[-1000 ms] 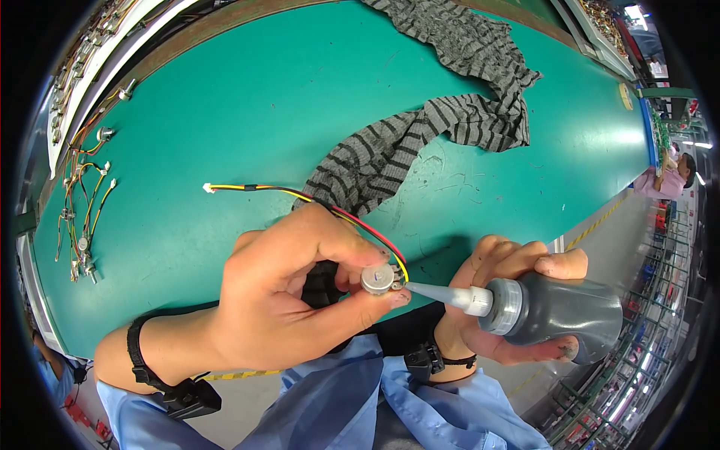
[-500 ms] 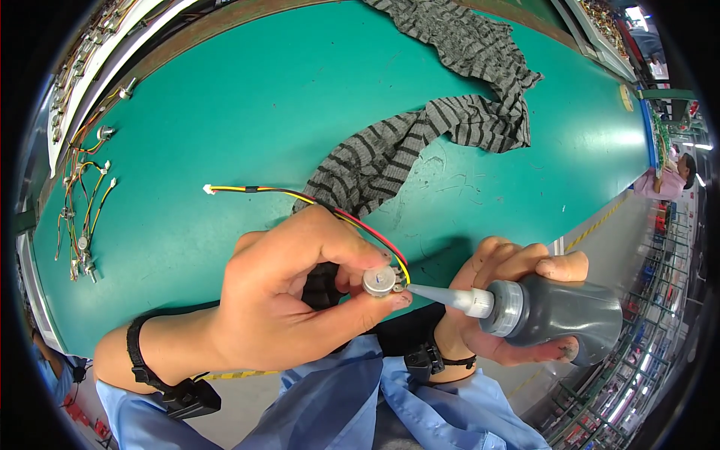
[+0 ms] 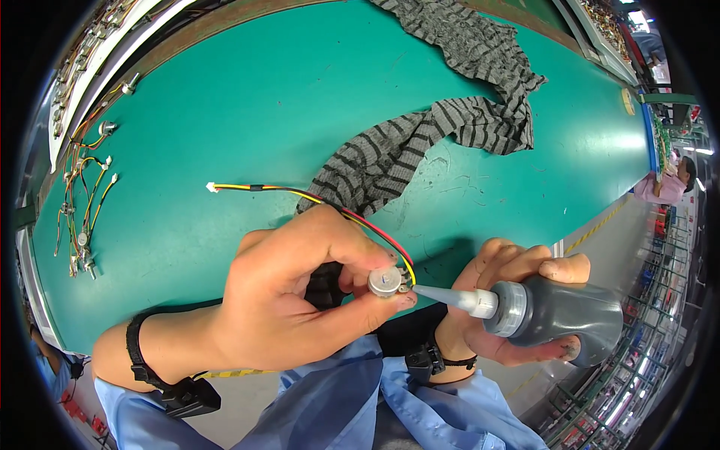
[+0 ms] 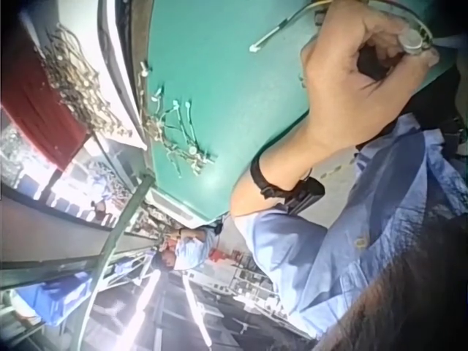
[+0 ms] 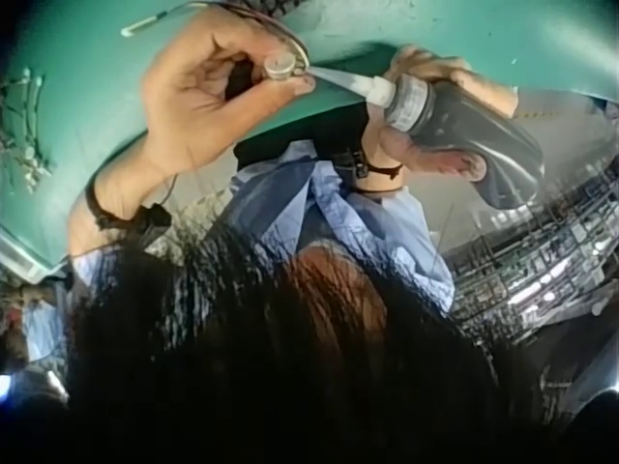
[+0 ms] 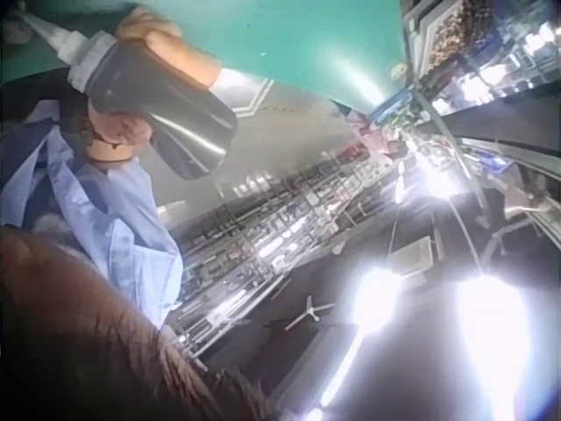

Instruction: The person applies glue from a bottle to a wire connector, wipes it with a cloth, and places the assembly onto a stack of boards before picking up another wire to repeat the process.

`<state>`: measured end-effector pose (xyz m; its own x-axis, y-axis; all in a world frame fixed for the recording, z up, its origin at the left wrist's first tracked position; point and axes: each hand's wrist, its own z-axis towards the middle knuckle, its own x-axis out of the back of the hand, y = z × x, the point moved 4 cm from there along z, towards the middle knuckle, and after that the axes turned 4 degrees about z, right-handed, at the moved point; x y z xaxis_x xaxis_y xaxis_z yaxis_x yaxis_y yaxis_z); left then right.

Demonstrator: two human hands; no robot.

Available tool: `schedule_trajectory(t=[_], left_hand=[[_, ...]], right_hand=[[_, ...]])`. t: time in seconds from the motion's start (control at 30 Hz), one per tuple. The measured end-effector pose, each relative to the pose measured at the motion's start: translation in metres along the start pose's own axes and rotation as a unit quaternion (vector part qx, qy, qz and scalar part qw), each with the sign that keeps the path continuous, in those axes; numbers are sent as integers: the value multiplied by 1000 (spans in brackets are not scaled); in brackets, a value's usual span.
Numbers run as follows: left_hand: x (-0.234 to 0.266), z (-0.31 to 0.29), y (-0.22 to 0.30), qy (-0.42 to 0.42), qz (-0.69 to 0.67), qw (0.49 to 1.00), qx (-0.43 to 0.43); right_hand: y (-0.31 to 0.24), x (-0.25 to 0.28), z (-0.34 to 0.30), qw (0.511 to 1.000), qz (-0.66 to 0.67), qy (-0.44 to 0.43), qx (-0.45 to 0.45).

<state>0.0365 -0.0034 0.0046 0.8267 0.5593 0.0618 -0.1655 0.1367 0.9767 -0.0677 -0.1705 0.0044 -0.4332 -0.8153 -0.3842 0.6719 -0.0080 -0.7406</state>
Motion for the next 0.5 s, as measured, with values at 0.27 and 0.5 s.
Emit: schedule_trajectory(t=[0.27, 0.5], left_hand=[[-1, 0, -1, 10, -15, 1000, -6], [-1, 0, -1, 3, -13, 1000, -1]], right_hand=[[0, -2, -1, 999, -17, 36, 15], [0, 2, -1, 998, 14, 60, 16]])
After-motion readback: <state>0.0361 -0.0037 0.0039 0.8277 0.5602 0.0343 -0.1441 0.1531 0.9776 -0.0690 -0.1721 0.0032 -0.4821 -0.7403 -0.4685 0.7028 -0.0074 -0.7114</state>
